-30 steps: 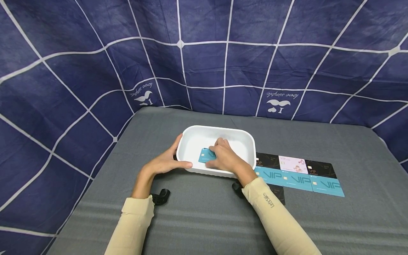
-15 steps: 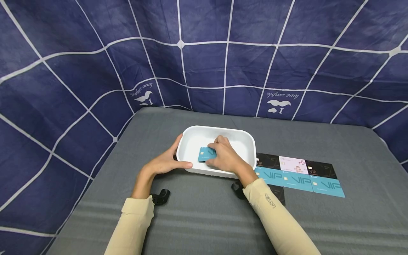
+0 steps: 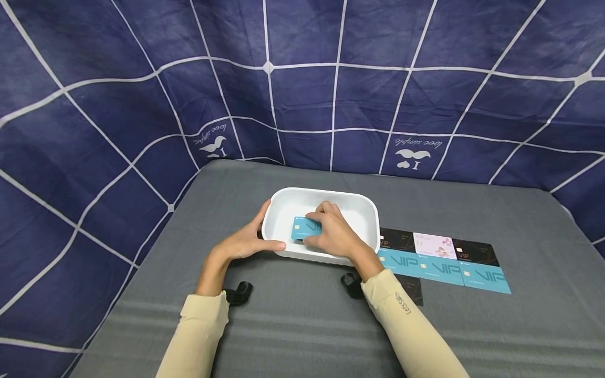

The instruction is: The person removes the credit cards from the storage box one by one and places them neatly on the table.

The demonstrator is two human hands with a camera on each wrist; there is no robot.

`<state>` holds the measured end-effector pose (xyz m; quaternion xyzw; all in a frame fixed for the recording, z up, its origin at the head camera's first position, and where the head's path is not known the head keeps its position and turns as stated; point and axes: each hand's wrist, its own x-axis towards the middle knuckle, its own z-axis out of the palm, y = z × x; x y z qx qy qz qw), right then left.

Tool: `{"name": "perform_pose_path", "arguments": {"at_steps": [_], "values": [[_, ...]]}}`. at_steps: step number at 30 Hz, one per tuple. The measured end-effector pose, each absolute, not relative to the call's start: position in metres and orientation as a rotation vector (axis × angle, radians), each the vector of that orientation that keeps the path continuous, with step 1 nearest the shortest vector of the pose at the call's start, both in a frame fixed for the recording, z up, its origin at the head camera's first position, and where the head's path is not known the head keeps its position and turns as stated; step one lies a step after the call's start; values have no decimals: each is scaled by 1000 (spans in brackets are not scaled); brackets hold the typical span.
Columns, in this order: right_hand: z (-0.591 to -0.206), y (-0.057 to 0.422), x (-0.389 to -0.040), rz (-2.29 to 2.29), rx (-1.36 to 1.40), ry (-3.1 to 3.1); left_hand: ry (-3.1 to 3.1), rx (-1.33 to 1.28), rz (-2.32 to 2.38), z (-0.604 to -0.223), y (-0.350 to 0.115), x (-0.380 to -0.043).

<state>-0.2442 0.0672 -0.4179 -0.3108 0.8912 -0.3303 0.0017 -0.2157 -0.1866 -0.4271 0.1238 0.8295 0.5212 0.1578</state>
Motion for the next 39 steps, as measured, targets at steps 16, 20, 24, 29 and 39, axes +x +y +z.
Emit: {"name": "perform_pose_path", "arguments": {"at_steps": [16,20,24,29,39], "values": [[-404,86,-230,-989,-1059,2789,2365,377,1494,-426,-185,-215],[-399,99,-220,-962,-1077,2824,2357,380,1492,-427,-184,-216],[-393,108,-212,-939,-1085,2873,2374,345,1490,-427,-187,-216],[-386,122,-204,-895,-1085,2923,2378,330,1477,-426,-187,-216],[-388,149,-183,-826,-1113,2956,2385,346,1472,-425,-187,-216]]}}
